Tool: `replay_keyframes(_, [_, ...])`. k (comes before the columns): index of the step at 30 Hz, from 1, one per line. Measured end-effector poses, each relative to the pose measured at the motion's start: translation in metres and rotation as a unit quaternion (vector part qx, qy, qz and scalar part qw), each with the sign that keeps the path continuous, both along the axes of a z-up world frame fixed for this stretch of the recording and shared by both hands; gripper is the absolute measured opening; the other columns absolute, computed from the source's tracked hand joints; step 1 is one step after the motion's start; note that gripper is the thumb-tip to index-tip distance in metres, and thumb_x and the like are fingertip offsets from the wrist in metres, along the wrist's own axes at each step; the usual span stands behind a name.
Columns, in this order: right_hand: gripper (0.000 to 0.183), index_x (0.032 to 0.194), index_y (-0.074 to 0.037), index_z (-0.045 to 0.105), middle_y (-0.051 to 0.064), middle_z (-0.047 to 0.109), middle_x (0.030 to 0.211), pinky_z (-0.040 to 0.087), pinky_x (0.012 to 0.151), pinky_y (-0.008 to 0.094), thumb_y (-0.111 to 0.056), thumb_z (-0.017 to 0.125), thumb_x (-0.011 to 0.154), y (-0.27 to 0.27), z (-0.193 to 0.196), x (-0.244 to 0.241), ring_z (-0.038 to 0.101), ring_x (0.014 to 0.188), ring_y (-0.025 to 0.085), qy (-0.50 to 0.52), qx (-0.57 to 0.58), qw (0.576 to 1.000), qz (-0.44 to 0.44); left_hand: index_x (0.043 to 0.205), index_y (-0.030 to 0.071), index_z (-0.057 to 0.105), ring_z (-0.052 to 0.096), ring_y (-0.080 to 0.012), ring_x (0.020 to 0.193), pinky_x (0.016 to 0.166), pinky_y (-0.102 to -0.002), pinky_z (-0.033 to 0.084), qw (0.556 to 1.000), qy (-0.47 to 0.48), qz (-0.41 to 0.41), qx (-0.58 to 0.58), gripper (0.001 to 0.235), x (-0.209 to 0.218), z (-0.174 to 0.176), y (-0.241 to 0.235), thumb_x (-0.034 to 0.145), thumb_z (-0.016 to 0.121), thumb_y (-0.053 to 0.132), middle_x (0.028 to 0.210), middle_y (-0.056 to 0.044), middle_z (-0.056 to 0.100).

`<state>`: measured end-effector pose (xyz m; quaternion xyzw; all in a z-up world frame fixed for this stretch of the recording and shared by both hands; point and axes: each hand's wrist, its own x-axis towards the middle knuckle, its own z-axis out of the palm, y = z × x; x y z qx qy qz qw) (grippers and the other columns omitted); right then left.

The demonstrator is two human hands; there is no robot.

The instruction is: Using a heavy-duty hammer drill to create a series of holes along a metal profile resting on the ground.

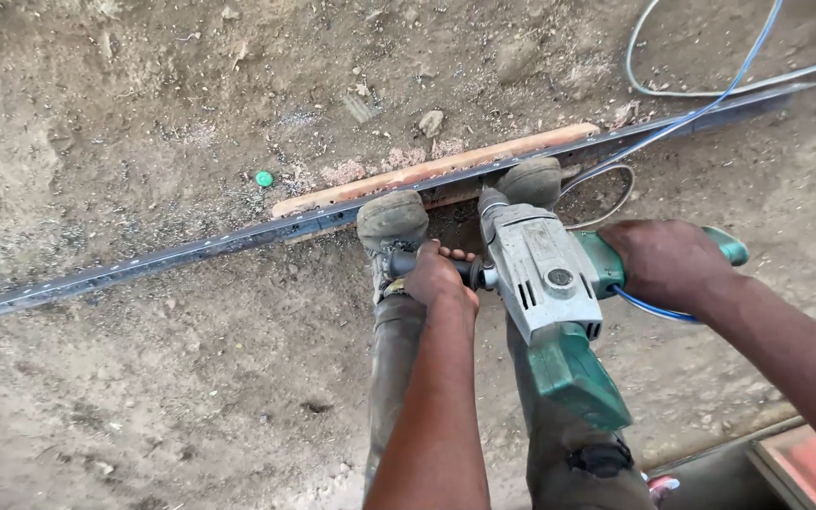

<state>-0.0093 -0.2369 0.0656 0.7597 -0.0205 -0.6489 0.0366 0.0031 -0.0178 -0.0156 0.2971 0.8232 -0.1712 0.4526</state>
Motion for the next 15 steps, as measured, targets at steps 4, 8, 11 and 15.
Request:
replay_keyframes(4, [0.024,0.103,-0.023,0.068,0.007,0.078,0.106,0.061,0.085,0.047,-0.031,0.049,0.091,0.01,0.006,0.037,0.076,0.097,0.03,0.026,0.008,1.0,0.003,0.078,0.008,0.061,0.055,-0.0141,0.05,0.046,-0.033,0.053,1.0,0.029,0.003,-0.004,0.021,0.015,0.002,0.004,0.099,0.062,0.002,0.062,-0.003,0.057])
replay_keyframes(8, [0.033,0.116,-0.026,0.07,0.009,0.077,0.119,0.059,0.094,0.049,-0.035,0.047,0.094,0.018,0.012,0.078,0.074,0.111,0.034,0.072,-0.021,0.996,0.043,0.072,0.007,0.058,0.051,-0.0162,0.045,0.045,-0.037,0.053,0.998,0.038,0.052,0.013,0.022,0.016,-0.016,0.001,0.093,0.06,0.0,0.057,-0.007,0.056])
replay_keyframes(11, [0.049,0.133,-0.035,0.063,0.008,0.074,0.126,0.062,0.093,0.046,-0.022,0.053,0.087,-0.001,-0.006,0.072,0.074,0.114,0.032,0.065,0.001,0.997,0.042,0.08,0.006,0.06,0.054,-0.0159,0.047,0.043,-0.034,0.046,0.998,0.056,0.01,0.026,0.013,0.037,-0.001,-0.003,0.092,0.061,0.001,0.061,-0.007,0.06])
replay_keyframes(15, [0.045,0.137,-0.034,0.06,0.012,0.076,0.12,0.063,0.088,0.045,-0.031,0.048,0.094,-0.018,-0.01,0.054,0.076,0.109,0.033,0.066,0.016,0.996,0.058,0.077,0.006,0.055,0.052,-0.0181,0.044,0.041,-0.036,0.047,0.997,0.039,0.055,0.045,0.016,0.036,0.011,-0.011,0.092,0.055,-0.002,0.057,-0.009,0.056])
